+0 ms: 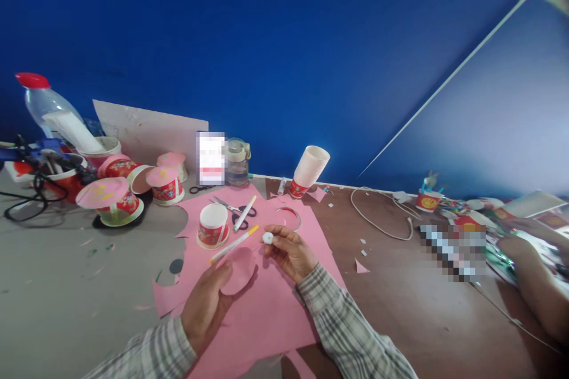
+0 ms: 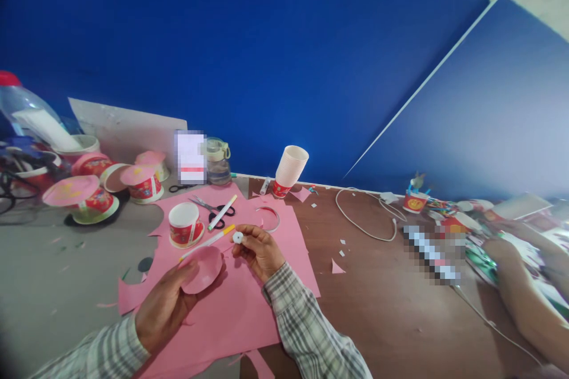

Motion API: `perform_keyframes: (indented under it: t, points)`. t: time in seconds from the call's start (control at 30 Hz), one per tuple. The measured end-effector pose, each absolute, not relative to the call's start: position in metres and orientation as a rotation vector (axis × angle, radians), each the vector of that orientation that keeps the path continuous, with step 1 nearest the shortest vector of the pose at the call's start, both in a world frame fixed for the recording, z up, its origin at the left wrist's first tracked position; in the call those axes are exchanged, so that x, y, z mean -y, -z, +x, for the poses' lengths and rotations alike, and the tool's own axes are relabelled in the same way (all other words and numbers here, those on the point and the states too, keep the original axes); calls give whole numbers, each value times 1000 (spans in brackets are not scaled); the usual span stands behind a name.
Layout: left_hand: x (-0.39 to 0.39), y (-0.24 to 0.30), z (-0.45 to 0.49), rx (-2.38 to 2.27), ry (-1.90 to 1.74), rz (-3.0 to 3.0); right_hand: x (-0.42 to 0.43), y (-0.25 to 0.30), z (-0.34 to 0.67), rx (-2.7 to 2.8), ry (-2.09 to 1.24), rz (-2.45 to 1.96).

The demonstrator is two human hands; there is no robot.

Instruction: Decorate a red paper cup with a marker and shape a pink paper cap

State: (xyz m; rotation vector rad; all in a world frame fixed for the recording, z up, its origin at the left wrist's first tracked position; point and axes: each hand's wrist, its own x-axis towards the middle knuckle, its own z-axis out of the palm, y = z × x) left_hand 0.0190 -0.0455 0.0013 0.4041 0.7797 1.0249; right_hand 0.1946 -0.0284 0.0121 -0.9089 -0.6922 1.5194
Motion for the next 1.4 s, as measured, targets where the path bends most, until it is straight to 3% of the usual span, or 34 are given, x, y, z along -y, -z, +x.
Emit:
perform_keyframes:
  t: [0.27,0.57,0.73,1.17,1.4]
  points:
    - [45,-7,20,-787,-1088,302,26,-5,199,892,-1324,-1087]
    - [41,-11,16,-776,-1098,322,24,3,204,1250,-639,-1431]
    - [40,-12,17,-787,-1098,311,25,6,204,1449,-449,-1492]
    - [39,-12,15,-796,-1108,342,29,1,200,1553,-347,-1518]
    - [39,-16,15,-786,-1117,352,34,-14,201,1389,-603,-1414]
